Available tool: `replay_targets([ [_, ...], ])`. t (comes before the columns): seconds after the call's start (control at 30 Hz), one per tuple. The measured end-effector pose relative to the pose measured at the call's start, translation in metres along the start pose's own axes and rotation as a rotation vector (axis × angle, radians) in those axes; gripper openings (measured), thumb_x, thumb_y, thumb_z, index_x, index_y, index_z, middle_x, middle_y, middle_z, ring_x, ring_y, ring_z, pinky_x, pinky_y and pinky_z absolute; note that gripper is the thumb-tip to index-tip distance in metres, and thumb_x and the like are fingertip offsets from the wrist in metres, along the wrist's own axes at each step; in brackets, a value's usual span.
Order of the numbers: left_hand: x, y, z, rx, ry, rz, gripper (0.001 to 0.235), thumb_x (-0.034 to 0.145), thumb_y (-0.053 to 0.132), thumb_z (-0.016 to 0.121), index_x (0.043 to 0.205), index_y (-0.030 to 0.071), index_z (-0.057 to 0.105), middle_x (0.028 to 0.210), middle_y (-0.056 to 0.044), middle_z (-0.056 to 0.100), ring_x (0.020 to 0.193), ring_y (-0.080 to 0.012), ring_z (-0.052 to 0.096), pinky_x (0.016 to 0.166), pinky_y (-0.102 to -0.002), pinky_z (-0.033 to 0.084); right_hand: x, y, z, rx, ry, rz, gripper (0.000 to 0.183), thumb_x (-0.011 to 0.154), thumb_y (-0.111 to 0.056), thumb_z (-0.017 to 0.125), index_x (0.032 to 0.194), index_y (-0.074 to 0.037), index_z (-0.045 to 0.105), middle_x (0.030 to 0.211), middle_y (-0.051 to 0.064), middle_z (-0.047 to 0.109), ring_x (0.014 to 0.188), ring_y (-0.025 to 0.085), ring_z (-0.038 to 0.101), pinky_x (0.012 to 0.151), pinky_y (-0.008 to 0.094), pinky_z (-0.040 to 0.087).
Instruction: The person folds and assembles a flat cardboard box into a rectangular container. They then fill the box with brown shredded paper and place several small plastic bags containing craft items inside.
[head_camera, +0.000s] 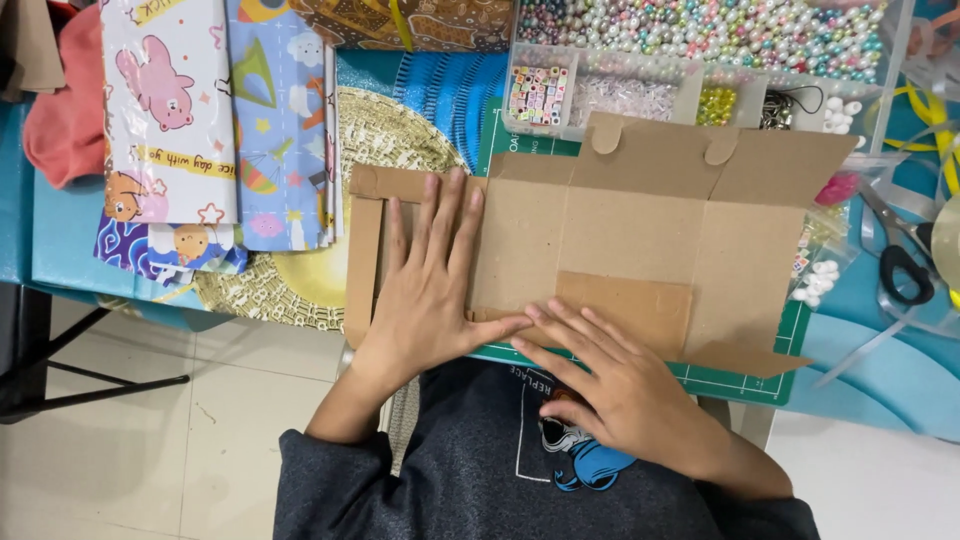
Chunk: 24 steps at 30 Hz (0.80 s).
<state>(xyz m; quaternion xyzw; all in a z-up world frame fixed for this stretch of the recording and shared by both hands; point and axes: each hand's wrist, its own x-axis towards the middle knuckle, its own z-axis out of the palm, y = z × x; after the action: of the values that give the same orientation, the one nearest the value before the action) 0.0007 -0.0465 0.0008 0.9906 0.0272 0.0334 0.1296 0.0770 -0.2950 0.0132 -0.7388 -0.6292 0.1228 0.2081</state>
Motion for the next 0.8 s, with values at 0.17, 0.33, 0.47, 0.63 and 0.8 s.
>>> replay_targets([
  [0.17, 0.013, 0.003, -0.001, -0.128, 0.151, 0.057, 0.116, 0.084, 0.08, 0.062, 0.149, -0.013, 0.036, 0.155, -0.026, 0.04, 0.15, -0.036, 0.035, 0.127, -0.058, 0.022, 0.008, 0.004, 0.0, 0.14, 0.086, 0.022, 0.054, 0.099, -0.026, 0.067, 0.15, -0.015, 0.051, 0.154, 0.016, 0.049, 0.146, 0.037, 0.047, 0.121, 0.054, 0.04],
  [0.33, 0.023, 0.002, -0.004, -0.035, 0.116, 0.039, 0.132, 0.075, 0.093, 0.06, 0.154, -0.008, 0.029, 0.148, -0.023, 0.048, 0.139, -0.0378, 0.045, 0.125, -0.048, 0.033, 0.008, 0.002, 0.001, 0.111, 0.086, 0.023, 0.053, 0.098, -0.028, 0.069, 0.148, -0.016, 0.054, 0.153, 0.017, 0.052, 0.144, 0.037, 0.049, 0.119, 0.053, 0.041],
  [0.47, 0.034, 0.01, -0.009, 0.439, 0.067, 0.0, 0.172, 0.05, 0.12, 0.059, 0.166, 0.003, 0.009, 0.114, -0.005, 0.053, 0.093, -0.0189, 0.049, 0.088, -0.031, 0.047, 0.008, 0.001, 0.001, 0.073, 0.097, 0.025, 0.056, 0.094, -0.034, 0.073, 0.145, -0.018, 0.057, 0.148, 0.017, 0.054, 0.143, 0.036, 0.05, 0.118, 0.054, 0.042],
  [0.63, 0.037, 0.009, -0.001, 0.424, 0.049, 0.021, 0.169, 0.044, 0.109, 0.071, 0.166, 0.008, 0.014, 0.13, -0.009, 0.051, 0.107, -0.0232, 0.051, 0.096, -0.037, 0.045, 0.007, -0.001, 0.0, 0.037, 0.125, 0.025, 0.058, 0.092, -0.035, 0.077, 0.144, -0.018, 0.057, 0.148, 0.017, 0.055, 0.142, 0.035, 0.051, 0.117, 0.053, 0.044],
  [0.8, 0.036, 0.008, -0.002, 0.248, 0.084, 0.056, 0.15, 0.045, 0.103, 0.075, 0.152, 0.004, 0.04, 0.164, -0.011, 0.033, 0.127, -0.0278, 0.054, 0.107, -0.043, 0.042, 0.007, -0.002, 0.0, -0.02, 0.137, 0.003, 0.058, 0.093, -0.033, 0.077, 0.145, -0.016, 0.057, 0.151, 0.015, 0.053, 0.143, 0.032, 0.051, 0.118, 0.051, 0.044],
])
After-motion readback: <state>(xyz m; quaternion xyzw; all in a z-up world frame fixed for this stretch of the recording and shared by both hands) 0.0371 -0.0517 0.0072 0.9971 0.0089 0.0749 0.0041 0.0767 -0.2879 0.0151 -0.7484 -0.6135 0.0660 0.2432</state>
